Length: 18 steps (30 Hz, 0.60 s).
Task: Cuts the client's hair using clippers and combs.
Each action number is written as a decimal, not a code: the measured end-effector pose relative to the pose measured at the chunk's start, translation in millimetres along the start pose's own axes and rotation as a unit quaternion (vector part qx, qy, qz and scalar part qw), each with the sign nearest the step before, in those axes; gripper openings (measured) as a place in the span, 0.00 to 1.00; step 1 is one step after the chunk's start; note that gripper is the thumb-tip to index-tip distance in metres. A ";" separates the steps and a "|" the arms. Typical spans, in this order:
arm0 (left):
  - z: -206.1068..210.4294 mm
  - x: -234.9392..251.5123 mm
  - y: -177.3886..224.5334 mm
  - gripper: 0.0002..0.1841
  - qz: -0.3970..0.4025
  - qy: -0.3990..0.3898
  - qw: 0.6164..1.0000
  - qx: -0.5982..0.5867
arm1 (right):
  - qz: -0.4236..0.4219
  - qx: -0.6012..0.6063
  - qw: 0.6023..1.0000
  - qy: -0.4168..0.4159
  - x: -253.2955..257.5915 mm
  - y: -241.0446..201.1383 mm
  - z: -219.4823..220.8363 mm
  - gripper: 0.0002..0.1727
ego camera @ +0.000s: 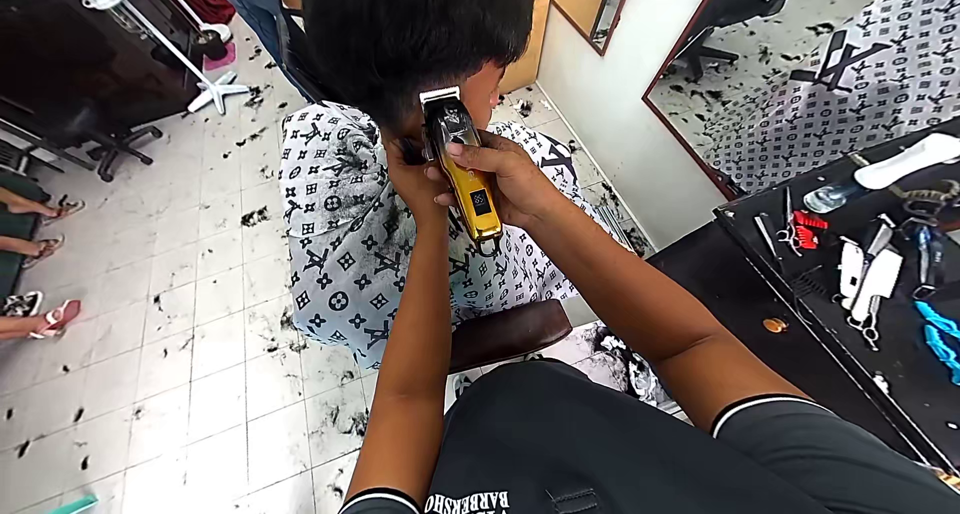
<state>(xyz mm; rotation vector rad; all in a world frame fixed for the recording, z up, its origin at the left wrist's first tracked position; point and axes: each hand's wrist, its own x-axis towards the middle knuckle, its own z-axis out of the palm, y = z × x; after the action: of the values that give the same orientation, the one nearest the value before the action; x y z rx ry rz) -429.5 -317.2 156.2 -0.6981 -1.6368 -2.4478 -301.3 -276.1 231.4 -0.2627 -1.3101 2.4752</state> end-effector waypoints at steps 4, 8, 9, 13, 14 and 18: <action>-1.3 -0.5 1.5 0.10 0.000 -0.003 0.999 0.034 | -0.005 0.012 1.000 -0.002 -0.8 -0.3 0.3 0.18; 0.1 -2.4 4.4 0.10 -0.006 -0.004 1.000 0.028 | -0.040 0.045 0.997 -0.042 0.8 5.6 -10.2 0.22; -0.3 -3.3 7.1 0.11 -0.013 -0.005 0.999 0.029 | -0.059 0.060 0.995 -0.054 -0.8 9.2 -14.2 0.25; -10.2 -4.9 27.3 0.15 -0.065 -0.036 0.997 0.032 | -0.065 0.112 0.991 -0.035 -23.7 31.1 -30.9 0.26; -13.5 -3.0 32.0 0.15 -0.064 -0.038 0.997 0.032 | -0.031 0.112 0.993 -0.006 -31.2 35.9 -34.6 0.26; -24.3 8.4 60.8 0.08 -0.014 -0.079 0.996 0.028 | 0.018 0.014 0.999 0.044 -44.1 57.5 -54.0 0.28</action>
<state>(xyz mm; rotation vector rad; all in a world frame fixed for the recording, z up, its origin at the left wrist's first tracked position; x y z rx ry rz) -423.8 -362.7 203.8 -0.8865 -1.7742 -2.4115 -255.0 -281.0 153.9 -0.3887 -1.2453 2.4796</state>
